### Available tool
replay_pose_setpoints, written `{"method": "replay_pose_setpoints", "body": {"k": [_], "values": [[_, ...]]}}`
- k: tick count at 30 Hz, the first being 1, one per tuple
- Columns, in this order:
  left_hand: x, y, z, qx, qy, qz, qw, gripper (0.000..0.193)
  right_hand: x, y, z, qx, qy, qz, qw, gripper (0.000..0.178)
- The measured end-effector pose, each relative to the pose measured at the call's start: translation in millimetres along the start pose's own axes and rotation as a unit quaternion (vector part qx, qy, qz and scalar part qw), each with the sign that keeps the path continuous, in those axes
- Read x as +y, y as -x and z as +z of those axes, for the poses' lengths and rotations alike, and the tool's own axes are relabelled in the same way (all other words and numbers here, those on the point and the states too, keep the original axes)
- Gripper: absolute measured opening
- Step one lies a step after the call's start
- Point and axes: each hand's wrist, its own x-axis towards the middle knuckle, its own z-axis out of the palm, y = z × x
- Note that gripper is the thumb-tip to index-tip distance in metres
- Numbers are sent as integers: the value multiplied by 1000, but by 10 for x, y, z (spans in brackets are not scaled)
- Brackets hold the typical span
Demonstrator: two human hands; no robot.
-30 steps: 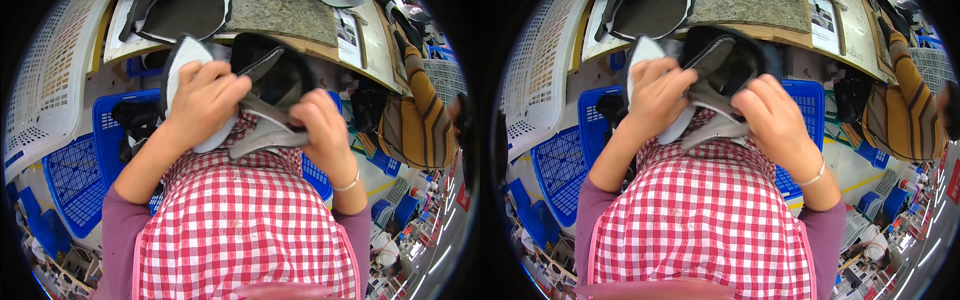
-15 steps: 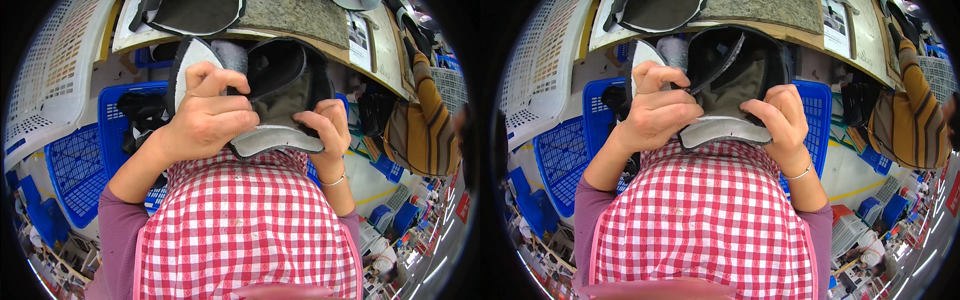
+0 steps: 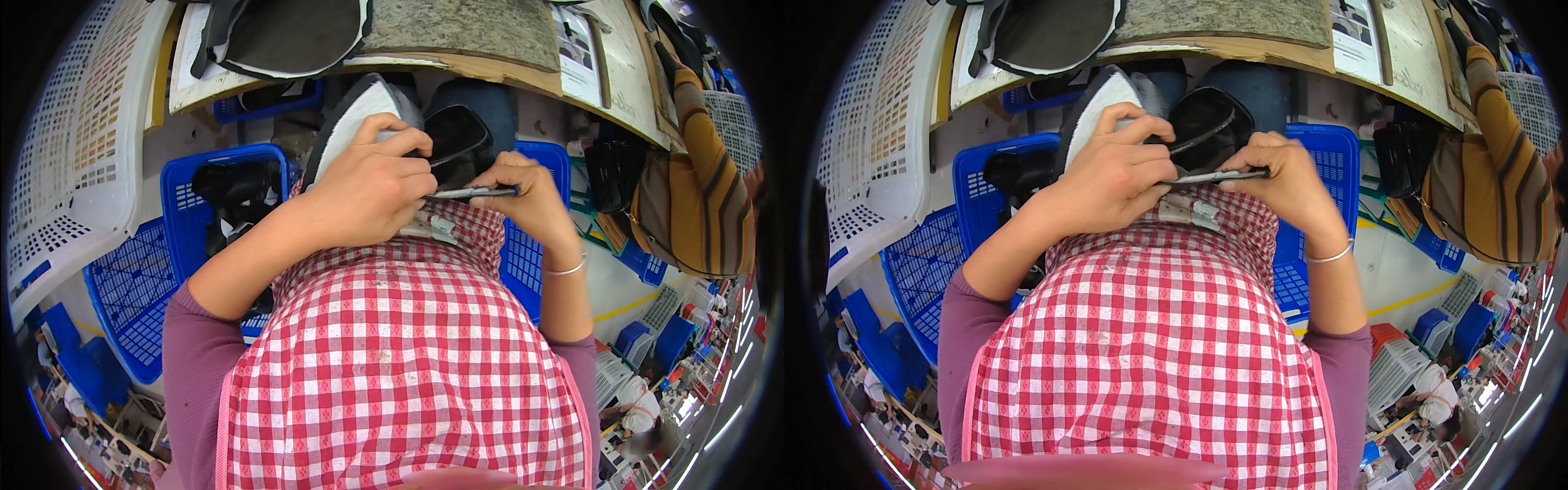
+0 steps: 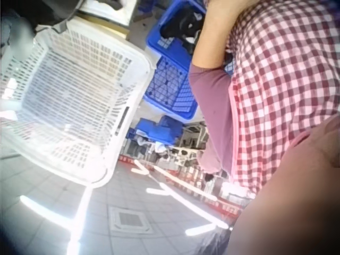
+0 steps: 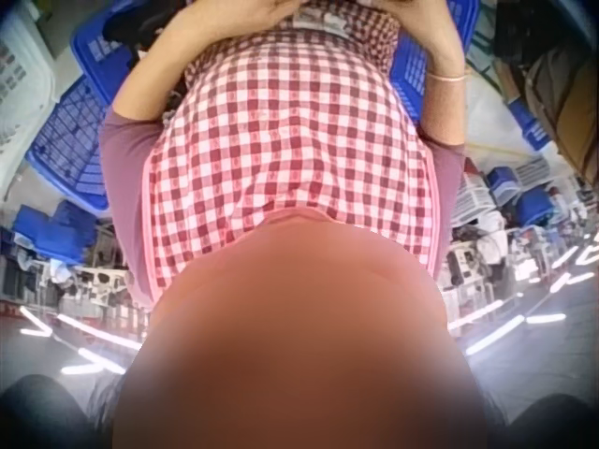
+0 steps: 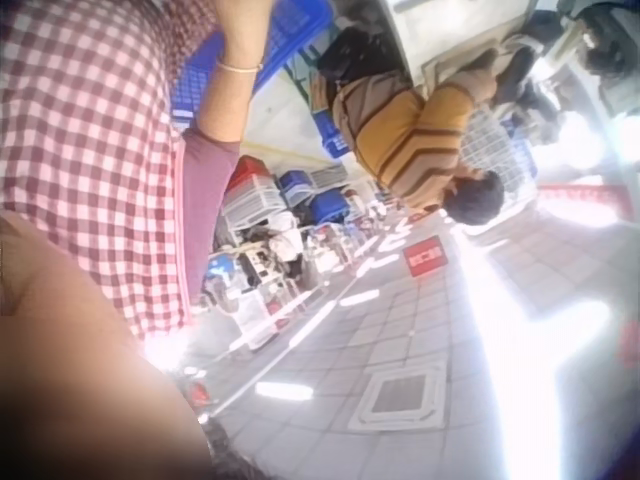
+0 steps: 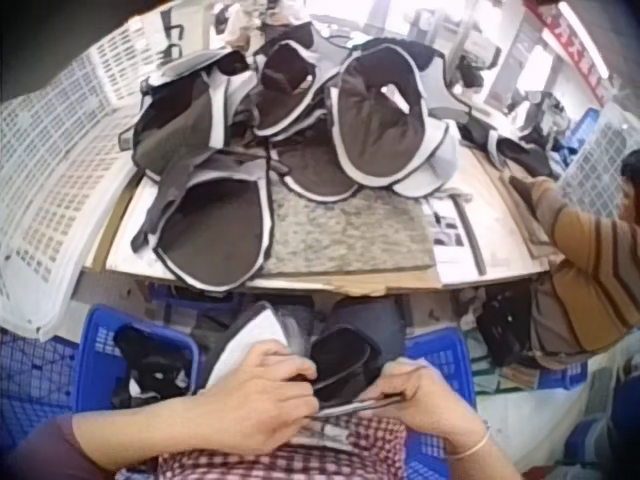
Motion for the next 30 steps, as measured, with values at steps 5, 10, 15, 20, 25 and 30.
{"method": "replay_pose_setpoints", "body": {"k": [5, 10, 15, 20, 25, 30], "values": [[-98, -90, 185, 1, -19, -6, 1000, 8, -226, -70, 85, 26, 254, -193, 947, 22], [9, 44, -144, 193, -9, -79, 978, 39, -202, -76, 384, 123, 181, -178, 959, 18], [-24, -169, -428, 123, -29, -195, 973, 35, -339, -154, 339, 75, 261, -228, 935, 9], [-151, -408, -328, -61, -129, -97, 985, 13, -523, -447, 660, 45, 346, -247, 904, 6], [-68, -88, -229, 52, 89, -282, 954, 15, -80, -700, 15, -120, -67, -90, 986, 24], [1, 238, 45, 156, 72, -151, 973, 17, 165, -998, -255, -30, 98, -309, 946, 35]]}}
